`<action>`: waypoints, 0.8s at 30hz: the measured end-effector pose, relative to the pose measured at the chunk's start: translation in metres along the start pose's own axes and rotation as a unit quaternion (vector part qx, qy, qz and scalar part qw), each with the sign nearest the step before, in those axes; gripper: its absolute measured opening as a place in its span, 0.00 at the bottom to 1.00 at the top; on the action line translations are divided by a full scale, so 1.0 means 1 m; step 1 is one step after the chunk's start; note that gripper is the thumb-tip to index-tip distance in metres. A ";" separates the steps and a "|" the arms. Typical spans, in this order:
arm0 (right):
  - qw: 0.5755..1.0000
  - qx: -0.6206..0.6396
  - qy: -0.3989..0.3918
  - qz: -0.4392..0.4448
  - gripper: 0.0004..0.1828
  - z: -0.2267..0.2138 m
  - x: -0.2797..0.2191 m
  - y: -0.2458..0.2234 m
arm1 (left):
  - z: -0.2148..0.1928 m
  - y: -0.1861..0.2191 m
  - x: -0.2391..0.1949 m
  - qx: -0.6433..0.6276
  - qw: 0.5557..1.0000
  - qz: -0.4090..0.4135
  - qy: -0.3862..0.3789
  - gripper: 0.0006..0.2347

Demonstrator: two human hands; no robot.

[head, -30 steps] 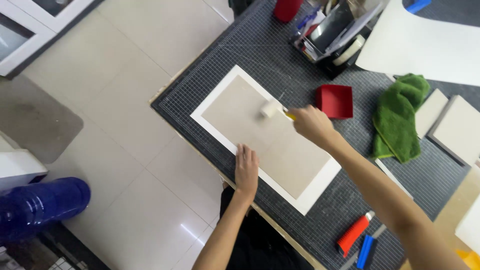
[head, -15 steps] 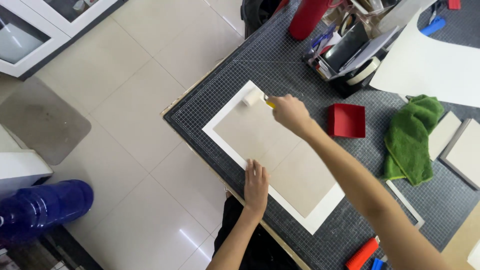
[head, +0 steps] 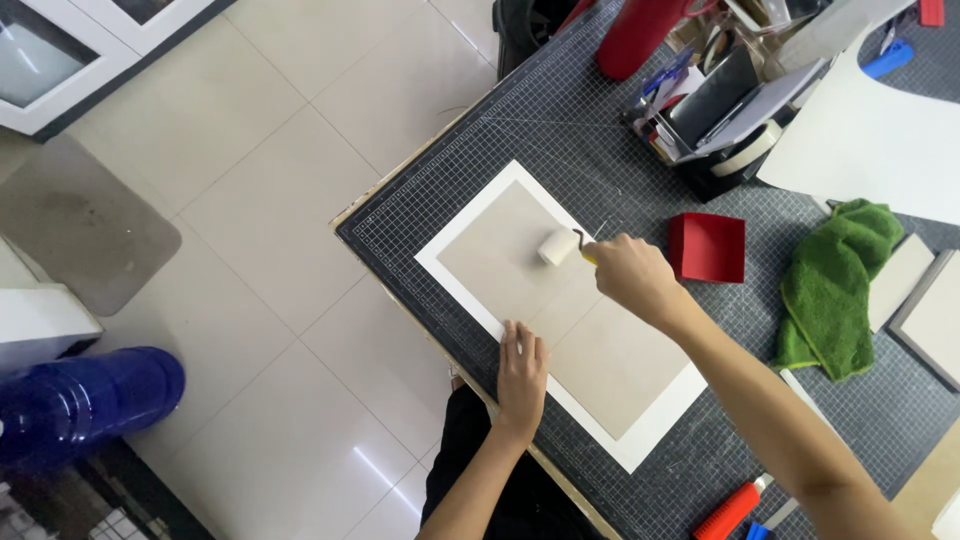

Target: Assembling a hard cover by applying glue to a paper sheet with a roller and placing cardboard panels

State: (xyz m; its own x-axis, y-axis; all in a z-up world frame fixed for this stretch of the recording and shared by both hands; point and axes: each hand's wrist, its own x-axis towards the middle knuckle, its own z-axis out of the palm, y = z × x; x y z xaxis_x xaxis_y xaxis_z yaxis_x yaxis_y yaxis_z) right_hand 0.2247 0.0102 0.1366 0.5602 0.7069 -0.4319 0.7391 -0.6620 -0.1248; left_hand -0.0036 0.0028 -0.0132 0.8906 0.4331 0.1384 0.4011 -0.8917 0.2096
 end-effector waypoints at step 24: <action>0.998 0.054 0.012 0.025 0.29 0.086 -0.185 0.067 | 0.000 -0.008 -0.004 -0.020 0.999 0.029 -0.012 0.16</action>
State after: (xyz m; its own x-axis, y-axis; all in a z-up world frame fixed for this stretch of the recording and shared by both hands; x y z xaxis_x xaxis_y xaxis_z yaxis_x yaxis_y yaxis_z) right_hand 0.1385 -0.1864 0.1316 0.6050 0.6776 -0.4180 0.6665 -0.7183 -0.1997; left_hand -0.0106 0.0084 -0.0157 0.9174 0.3764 0.1289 0.3394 -0.9094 0.2404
